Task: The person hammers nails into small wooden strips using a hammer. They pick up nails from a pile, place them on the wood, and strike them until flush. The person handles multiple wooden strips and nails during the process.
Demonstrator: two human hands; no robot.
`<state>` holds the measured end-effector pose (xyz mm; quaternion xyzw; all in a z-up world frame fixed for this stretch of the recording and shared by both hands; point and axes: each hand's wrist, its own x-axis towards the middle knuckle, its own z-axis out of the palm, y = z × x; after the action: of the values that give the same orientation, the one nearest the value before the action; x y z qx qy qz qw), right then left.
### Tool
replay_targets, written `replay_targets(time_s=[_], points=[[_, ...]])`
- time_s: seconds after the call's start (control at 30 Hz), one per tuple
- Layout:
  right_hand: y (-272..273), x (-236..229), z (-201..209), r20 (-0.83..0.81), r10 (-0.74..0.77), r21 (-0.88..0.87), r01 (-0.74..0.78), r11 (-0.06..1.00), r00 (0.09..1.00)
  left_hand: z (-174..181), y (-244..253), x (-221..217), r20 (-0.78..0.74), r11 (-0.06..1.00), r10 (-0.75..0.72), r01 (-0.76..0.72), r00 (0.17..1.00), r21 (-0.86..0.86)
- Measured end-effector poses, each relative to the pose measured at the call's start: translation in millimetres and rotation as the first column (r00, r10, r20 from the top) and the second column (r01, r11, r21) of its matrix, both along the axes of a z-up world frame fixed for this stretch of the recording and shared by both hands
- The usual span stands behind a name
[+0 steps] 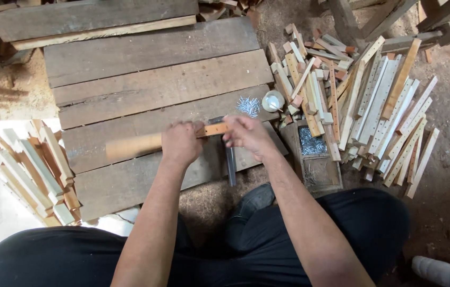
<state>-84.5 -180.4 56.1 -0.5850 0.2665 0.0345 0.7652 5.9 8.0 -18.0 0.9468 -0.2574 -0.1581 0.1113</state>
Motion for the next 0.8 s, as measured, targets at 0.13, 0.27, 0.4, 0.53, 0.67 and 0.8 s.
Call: replay_targets(time_s=[0.13,0.27,0.4,0.53,0.67,0.8], points=[[-45,-17,-53,-0.080,-0.103,-0.393,0.063,0.917,0.991,32,-13,-19,-0.080,0.966,0.258,-0.255,0.963,0.052],[-69,-36,-120,-0.483,-0.160,-0.756,-0.318,0.572,0.861,-6,-22,-28,-0.058,0.940,0.338,-0.340,0.939,-0.028],[-62,-39,-107,-0.481,-0.104,-0.738,-0.337,0.585,0.871,-1,-27,-32,-0.101,0.913,0.394,-0.402,0.913,-0.068],[-67,-38,-129,-0.479,-0.125,-0.742,-0.325,0.586,0.869,22,-27,-38,-0.077,0.919,0.377,-0.383,0.923,-0.097],[-66,-42,-115,-0.445,-0.149,-0.629,-0.190,0.754,0.883,24,-21,-38,0.015,0.900,0.411,-0.404,0.911,-0.163],[-62,-43,-81,-0.454,-0.110,-0.675,-0.261,0.691,0.884,-15,-9,-24,0.134,0.898,0.419,-0.388,0.898,-0.208]])
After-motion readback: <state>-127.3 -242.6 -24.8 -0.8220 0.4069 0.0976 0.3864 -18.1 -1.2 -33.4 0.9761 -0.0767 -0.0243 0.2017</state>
